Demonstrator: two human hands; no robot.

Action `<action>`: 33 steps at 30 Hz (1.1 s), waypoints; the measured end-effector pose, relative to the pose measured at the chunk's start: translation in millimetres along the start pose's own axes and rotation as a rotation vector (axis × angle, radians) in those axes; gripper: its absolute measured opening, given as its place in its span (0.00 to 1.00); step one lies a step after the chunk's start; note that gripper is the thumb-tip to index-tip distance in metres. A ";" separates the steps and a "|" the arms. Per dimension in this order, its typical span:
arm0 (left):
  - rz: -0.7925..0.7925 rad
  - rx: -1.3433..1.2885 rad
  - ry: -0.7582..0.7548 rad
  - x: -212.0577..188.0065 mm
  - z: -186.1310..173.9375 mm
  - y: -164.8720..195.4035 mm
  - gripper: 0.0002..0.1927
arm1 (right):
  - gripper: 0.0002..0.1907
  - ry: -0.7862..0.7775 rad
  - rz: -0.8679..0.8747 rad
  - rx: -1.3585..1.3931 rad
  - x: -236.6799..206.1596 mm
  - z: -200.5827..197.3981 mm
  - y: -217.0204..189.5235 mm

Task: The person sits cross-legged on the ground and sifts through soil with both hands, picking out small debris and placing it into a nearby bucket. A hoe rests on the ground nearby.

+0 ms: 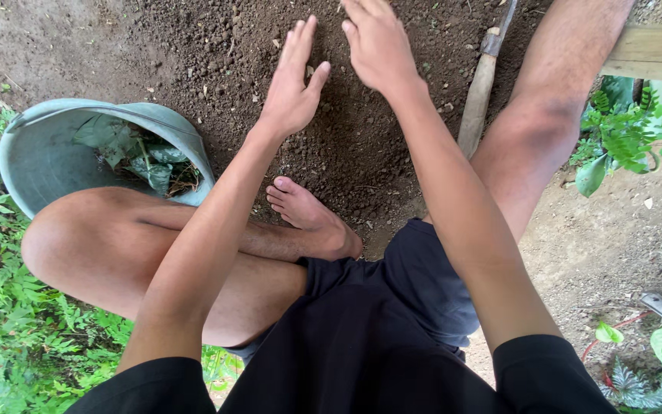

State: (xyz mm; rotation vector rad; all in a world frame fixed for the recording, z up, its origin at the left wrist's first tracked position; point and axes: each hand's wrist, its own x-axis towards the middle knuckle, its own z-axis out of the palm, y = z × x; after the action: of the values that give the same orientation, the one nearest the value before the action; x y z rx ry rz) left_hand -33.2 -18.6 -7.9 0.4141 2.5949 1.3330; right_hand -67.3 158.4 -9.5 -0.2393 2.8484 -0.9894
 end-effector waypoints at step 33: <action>-0.207 -0.136 -0.003 -25.6 31.5 -1.6 0.11 | 0.08 0.384 0.470 0.336 -114.3 -37.7 76.2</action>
State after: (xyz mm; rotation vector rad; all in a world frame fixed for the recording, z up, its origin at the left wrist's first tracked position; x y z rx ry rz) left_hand 0.0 -4.0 -26.1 0.1211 2.4468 1.4217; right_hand 30.3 261.6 -20.9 0.6842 2.7596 -1.4876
